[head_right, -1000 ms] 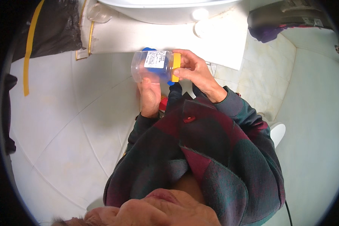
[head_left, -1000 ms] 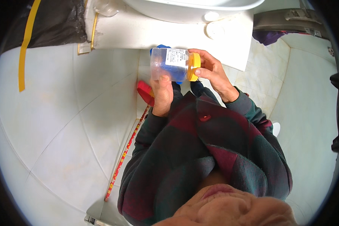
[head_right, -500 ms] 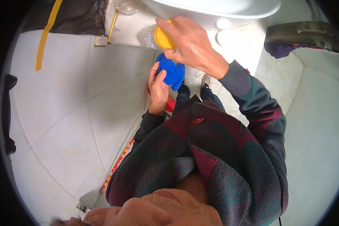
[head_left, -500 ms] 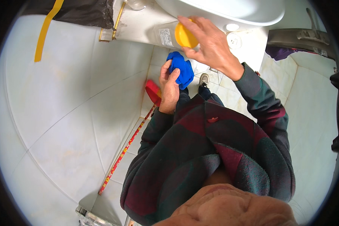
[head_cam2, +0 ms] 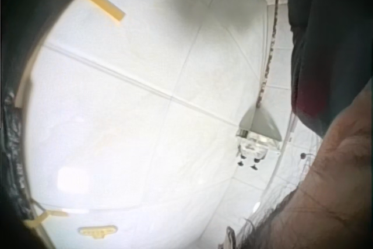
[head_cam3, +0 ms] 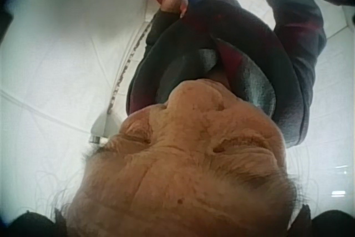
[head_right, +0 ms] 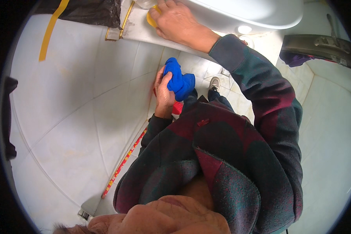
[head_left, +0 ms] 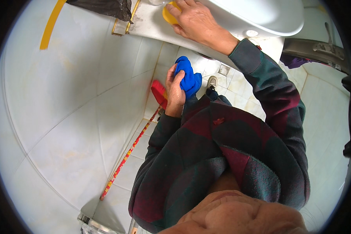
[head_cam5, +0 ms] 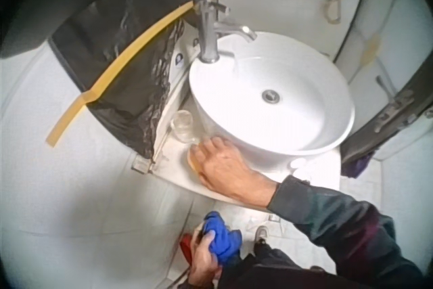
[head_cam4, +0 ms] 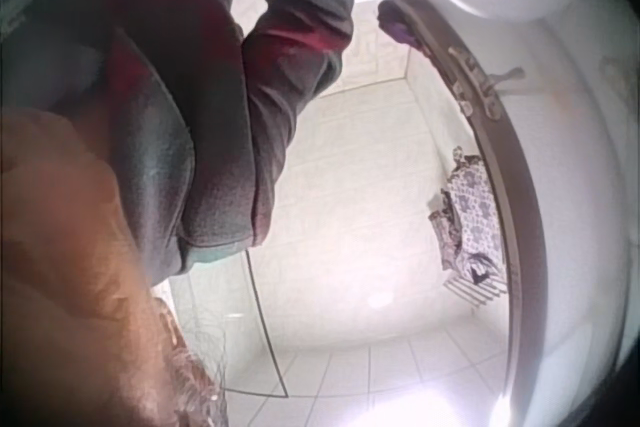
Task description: The person wipes the bathroom sink countertop and several small containers with a blue cloth. They open and close container lids, wipe the exterior of each container, and wipe the countertop surface. The person briefly moves a blue plastic bag and returns to wiping the sink area.
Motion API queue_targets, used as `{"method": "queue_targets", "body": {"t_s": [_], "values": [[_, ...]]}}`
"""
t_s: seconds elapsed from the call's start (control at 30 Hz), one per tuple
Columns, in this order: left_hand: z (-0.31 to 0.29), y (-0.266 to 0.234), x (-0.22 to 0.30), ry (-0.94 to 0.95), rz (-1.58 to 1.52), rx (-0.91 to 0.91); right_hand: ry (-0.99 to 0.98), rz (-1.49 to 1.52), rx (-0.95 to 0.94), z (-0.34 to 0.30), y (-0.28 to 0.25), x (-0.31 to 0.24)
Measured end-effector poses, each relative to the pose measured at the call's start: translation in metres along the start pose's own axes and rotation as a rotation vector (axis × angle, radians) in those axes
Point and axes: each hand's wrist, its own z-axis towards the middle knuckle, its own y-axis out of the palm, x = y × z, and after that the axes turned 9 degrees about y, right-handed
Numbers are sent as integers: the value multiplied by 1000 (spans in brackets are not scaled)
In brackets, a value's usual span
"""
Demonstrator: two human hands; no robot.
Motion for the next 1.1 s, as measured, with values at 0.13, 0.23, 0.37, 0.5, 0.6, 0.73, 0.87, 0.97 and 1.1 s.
{"method": "queue_targets", "body": {"t_s": [0.13,0.23,0.37,0.5,0.6,0.73,0.87,0.97,1.1], "values": [[5,-5,1,24,61,4,-28,2,218,0,12,-5],[8,-5,0,67,88,-55,-52,71,289,-29,8,0],[9,0,-3,35,34,-99,-5,369,157,-108,1,-4],[7,5,-6,-6,135,-139,312,329,250,-182,-5,42],[8,8,-5,-26,222,-171,594,118,309,-216,-11,81],[5,15,-2,-54,223,-268,630,-49,348,-223,-4,110],[4,27,-6,-67,242,-229,677,-170,225,-211,15,114],[1,34,-9,-74,154,-243,659,-158,206,-205,18,115],[0,48,-8,-18,15,-268,767,300,172,-203,4,99]]}}
